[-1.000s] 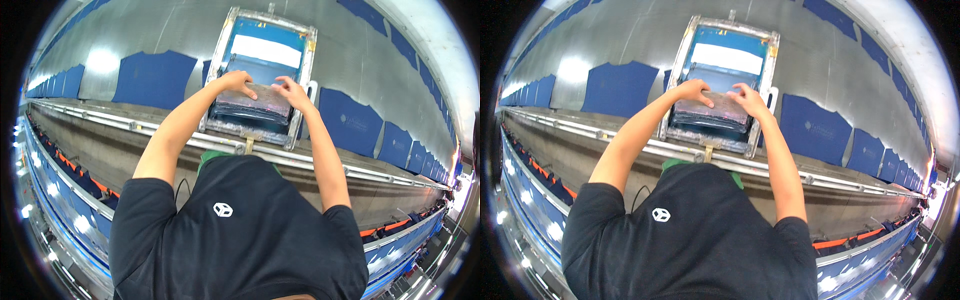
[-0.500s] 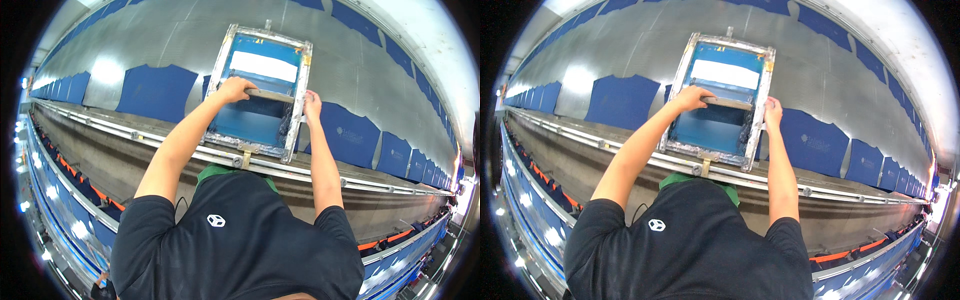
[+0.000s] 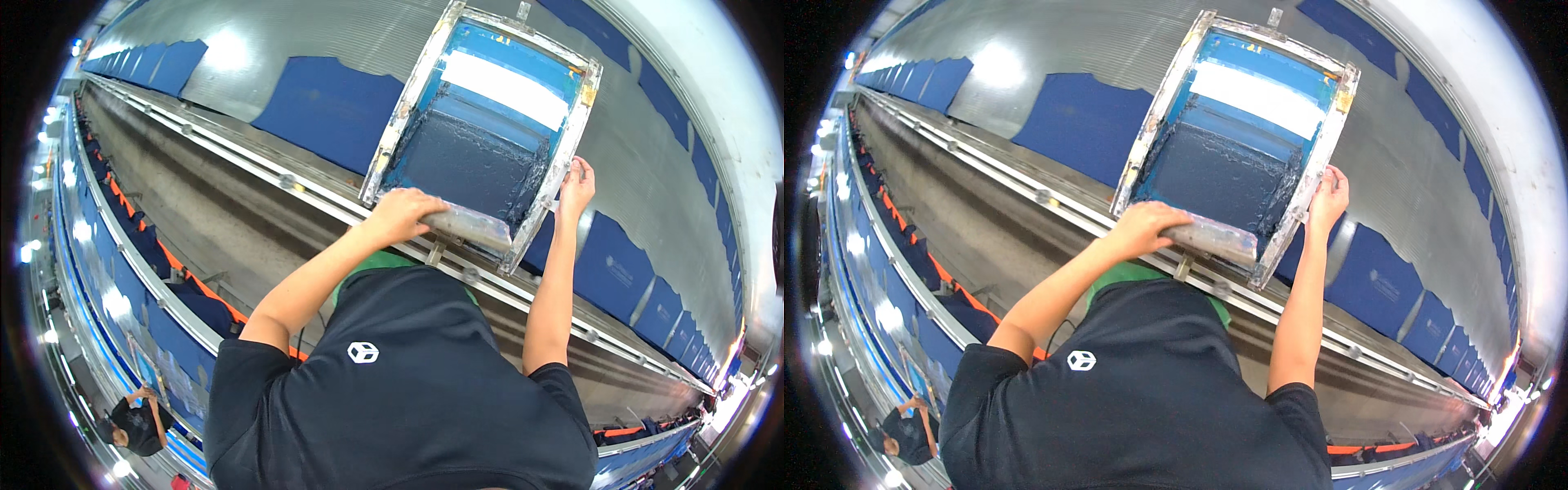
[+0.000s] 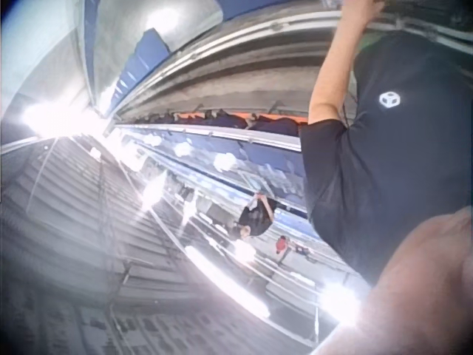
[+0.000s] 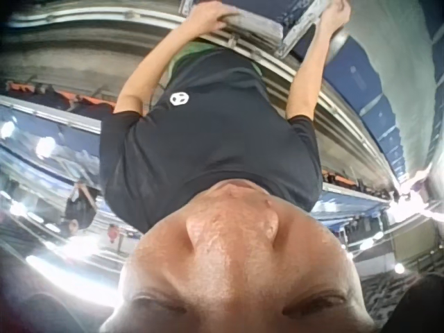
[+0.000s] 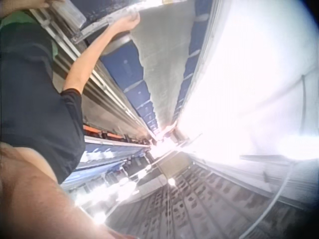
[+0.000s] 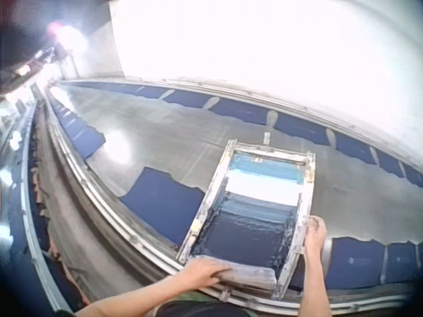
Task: The person performs screen printing on a series of blue t-shirts laid out on a conveyor. They repeatedly pull a squeegee across a screen to transfer ink onto each shirt, then lift the screen and move to the next shirt in sequence.
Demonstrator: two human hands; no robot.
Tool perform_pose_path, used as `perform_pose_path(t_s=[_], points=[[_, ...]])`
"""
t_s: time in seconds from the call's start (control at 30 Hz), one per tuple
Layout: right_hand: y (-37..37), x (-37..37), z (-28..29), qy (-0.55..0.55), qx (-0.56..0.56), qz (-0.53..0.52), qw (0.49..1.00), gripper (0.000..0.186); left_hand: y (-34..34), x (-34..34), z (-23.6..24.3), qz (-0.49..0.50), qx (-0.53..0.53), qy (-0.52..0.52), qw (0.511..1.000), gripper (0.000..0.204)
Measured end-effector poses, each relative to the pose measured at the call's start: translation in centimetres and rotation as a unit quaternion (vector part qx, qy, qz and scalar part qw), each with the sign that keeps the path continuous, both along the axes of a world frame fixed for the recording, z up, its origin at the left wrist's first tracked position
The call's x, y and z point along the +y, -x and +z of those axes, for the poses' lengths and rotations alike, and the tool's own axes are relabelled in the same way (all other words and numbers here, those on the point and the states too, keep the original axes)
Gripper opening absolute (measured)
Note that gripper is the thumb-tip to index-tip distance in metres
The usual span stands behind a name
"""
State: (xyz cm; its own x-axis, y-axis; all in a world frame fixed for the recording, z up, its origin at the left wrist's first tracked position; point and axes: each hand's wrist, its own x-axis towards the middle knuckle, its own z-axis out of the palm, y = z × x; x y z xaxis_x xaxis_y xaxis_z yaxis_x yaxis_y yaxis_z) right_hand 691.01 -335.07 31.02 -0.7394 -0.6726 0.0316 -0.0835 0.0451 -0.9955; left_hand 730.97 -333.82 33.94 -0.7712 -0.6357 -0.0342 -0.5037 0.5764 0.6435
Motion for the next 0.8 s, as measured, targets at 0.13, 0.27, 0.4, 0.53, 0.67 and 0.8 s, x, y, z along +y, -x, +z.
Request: perform_pose_path(t_s=[0.13, 0.27, 0.4, 0.53, 0.67, 0.8], points=[[-12.9, -6.7, -3.6, -0.001, -0.023, 0.011, 1.000, 0.012, -12.5, -9.5, -1.2, 0.070, -0.085, 0.143, 0.984, 0.043], [-23.8, -12.4, -7.5, -0.024, 0.002, -0.006, 1.000, 0.013, -23.4, -17.6, -1.8, 0.043, -0.103, 0.167, 0.980, 0.031], [-28.1, -15.2, -8.6, -0.077, 0.057, -0.025, 0.995, 0.018, -28.0, -21.0, -1.7, 0.036, -0.126, 0.126, 0.983, 0.031], [-28.8, -15.6, -7.6, -0.107, 0.095, -0.049, 0.989, 0.020, -28.9, -21.2, -1.5, 0.014, -0.118, 0.121, 0.986, 0.040], [-29.4, -15.5, -7.8, -0.138, 0.161, -0.062, 0.975, 0.023, -29.2, -20.7, -1.2, 0.016, -0.109, 0.105, 0.988, 0.035], [-29.4, -15.2, -7.9, -0.155, 0.153, -0.021, 0.976, 0.030, -27.6, -24.4, -1.1, 0.016, -0.031, 0.104, 0.994, 0.033]])
